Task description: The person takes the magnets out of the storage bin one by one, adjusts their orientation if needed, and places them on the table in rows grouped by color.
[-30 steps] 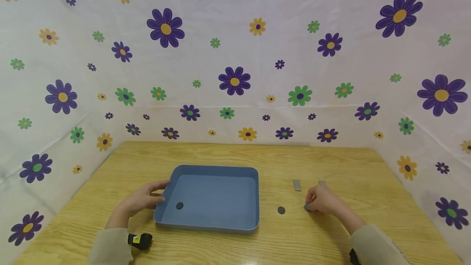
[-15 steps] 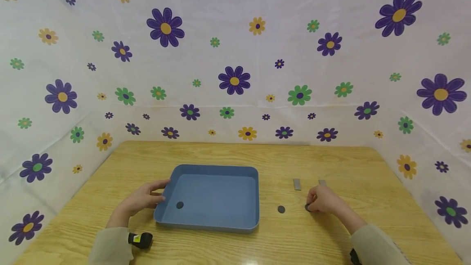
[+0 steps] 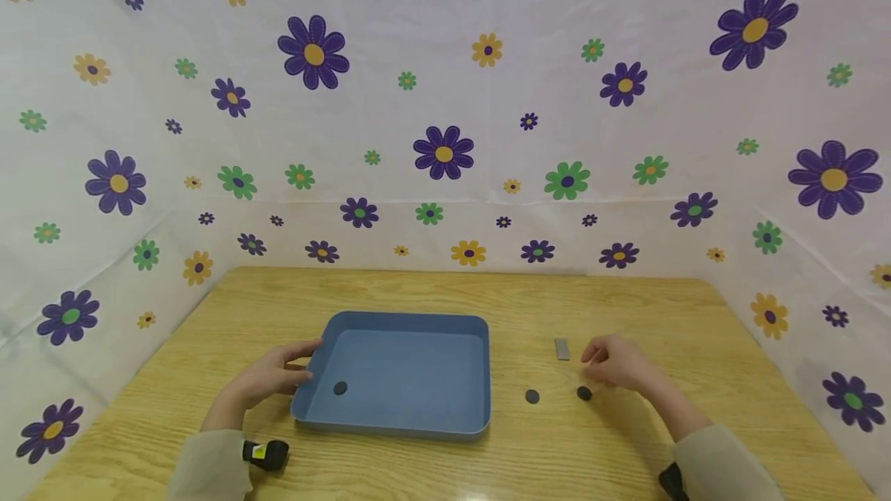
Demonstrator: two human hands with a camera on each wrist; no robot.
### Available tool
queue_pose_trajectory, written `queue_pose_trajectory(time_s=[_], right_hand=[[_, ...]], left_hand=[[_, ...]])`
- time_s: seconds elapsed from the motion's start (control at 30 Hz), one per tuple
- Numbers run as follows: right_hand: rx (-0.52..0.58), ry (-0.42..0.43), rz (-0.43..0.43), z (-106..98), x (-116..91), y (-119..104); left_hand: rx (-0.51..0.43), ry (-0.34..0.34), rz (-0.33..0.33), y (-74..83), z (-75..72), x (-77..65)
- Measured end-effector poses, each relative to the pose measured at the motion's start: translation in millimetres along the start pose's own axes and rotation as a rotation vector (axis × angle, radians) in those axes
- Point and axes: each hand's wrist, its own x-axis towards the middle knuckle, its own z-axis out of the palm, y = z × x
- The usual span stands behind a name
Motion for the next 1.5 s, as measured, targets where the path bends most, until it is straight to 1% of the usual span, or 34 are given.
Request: queue_pose_trajectory(time_s=[0.07,0.2,0.33,0.5,0.77,0.87,0.93,1.1,1.3,1.5], right_hand=[[0.029,-0.001,0.017,-1.3,-0.2,-4.0],[0.039,-0.01,0.017,0.5,1.2,-10.0],[0.044,-0.027,-0.015,7.0,5.5,-14.2],[0.044,-0.05,-0.063,17.7,13.3,-21.1],[0.072,-0.055,-0.092,35.8,27.1,-39.3],[0.078,-0.056,-0.117,41.8,34.6,-44.6],[0.063,-0.053,-0.125,46.0,40.1,-48.4],[0.068,-0.057,-0.147,56.6,52.1,-61.0],[0.101,-0.073,-0.19,71.7,64.5,-73.4],[0.073,-0.068,-0.213,86.5,75.5,-86.1]], left_hand=[[-0.001,0.0,-0.002,-0.1,-0.2,-0.3],[-0.007,-0.006,-0.005,-0.1,-0.8,-1.0],[-0.018,-0.012,-0.008,-0.4,-1.3,-2.0],[-0.019,-0.02,-0.011,-2.4,-1.4,-3.0],[-0.03,-0.019,-0.014,-4.5,-1.2,-2.6],[-0.034,-0.019,-0.017,-4.1,-0.9,-2.1],[-0.034,-0.017,-0.018,-3.3,-0.7,-2.0],[-0.019,-0.002,-0.02,-1.1,-0.1,-1.6],[-0.013,-0.003,-0.013,-0.3,0.7,-0.8],[-0.022,-0.006,-0.008,-0.1,0.4,0.2]])
